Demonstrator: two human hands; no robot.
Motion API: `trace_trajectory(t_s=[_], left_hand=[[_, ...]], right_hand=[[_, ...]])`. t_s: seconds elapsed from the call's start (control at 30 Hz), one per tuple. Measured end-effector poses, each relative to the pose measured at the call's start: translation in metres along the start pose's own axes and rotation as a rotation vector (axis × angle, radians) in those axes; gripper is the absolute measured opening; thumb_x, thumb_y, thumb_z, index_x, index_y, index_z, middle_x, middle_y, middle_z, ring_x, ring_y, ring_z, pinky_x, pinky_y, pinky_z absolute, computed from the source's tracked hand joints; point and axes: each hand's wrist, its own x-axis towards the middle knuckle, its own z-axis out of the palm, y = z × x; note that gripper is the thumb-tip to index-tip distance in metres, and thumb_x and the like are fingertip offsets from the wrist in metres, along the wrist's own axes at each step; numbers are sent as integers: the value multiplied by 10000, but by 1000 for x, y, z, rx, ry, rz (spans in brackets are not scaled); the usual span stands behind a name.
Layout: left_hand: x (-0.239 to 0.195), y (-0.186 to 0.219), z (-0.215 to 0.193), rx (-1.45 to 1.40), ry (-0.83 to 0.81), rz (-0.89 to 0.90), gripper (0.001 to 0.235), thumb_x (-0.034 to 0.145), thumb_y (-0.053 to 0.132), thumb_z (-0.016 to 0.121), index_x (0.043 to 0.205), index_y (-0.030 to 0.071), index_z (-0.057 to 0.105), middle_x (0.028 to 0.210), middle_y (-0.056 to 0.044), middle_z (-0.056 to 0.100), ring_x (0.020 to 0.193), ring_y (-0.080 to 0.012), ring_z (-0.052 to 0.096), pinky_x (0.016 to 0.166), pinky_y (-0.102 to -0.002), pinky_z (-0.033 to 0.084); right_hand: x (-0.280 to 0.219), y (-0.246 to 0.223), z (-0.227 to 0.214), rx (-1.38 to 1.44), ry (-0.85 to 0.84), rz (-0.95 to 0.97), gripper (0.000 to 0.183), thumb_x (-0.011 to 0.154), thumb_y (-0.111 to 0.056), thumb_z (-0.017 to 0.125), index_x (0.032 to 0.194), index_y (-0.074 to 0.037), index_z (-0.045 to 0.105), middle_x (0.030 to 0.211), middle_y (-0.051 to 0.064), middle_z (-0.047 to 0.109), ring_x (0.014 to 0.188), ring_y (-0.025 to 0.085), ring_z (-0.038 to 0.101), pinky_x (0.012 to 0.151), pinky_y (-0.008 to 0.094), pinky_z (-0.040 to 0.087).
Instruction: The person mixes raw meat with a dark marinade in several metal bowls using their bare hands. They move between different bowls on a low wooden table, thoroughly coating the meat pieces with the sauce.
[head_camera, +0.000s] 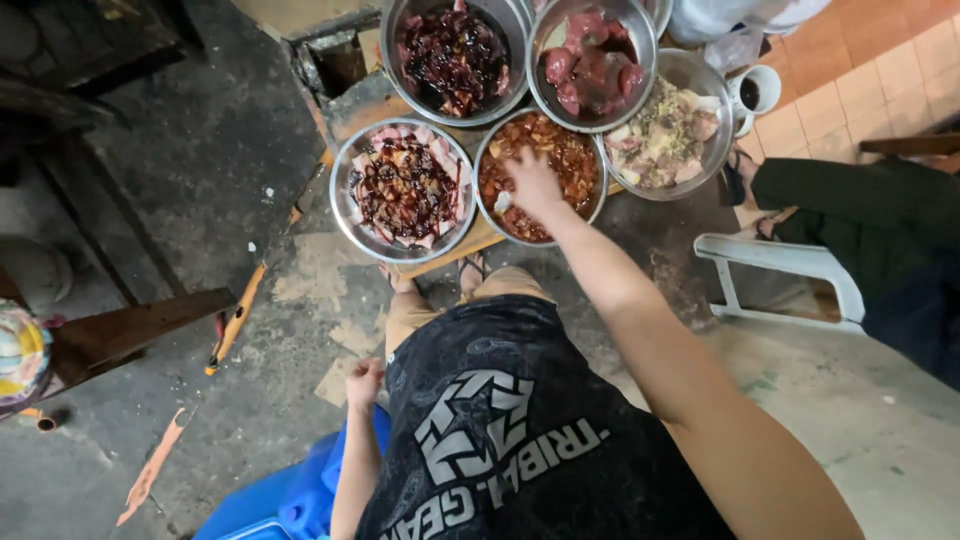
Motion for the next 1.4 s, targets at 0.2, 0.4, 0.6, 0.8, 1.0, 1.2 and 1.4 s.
trace_trajectory(t_s=[0.2,0.4,0.6,0.8,1.0,1.2,1.4], left_hand=[[-14,-15,7,-29,39,-8,270,883,291,803,977,42,756,917,-156,705,807,-253,702,680,-335,578],[-22,-13,1,14,26,-66,265,884,306,818,984,65,777,935,-165,737,819,-270,733,711,-365,594],[-23,-7,-1,-18,31,-11,247,911,284,767,973,45,747,960,-168,714,882,-286,726,734,-376,577],[-12,3,2,-28,49,-24,203,893,297,790,925,104,736,922,-123,720,852,-245,732,724,-343,580],[-15,3,2,22,17,-30,243,889,296,797,973,74,744,925,-140,721,842,-249,734,704,-334,577],[-11,9,0,-20,46,-22,276,890,289,800,1026,58,734,966,-134,712,863,-253,727,738,-339,572],[-12,13,-5,28,5,-27,285,885,286,796,1038,53,737,971,-162,710,846,-260,721,726,-353,567]], right_hand=[[-5,-15,-39,110,17,89,569,736,15,797,1267,-29,600,1404,306,405,1092,624,607,853,674,573],[12,5,-3,185,83,43,480,756,20,790,1210,-43,648,1403,251,422,1190,630,525,898,626,580],[1,-28,-31,202,73,54,564,809,-337,852,1278,-102,644,1355,252,426,1199,596,524,888,672,560],[33,11,12,141,102,89,369,945,-174,694,1286,-61,611,1276,254,512,1105,571,597,824,651,570],[31,2,0,122,40,49,522,812,-139,831,1272,-92,587,1346,203,399,1278,579,436,967,679,491],[16,20,-42,56,164,36,443,812,-117,787,1230,-82,646,1347,213,484,1214,529,540,900,596,569],[45,66,3,151,48,171,620,787,-73,820,1347,-80,554,1361,259,462,1250,583,506,971,615,526]])
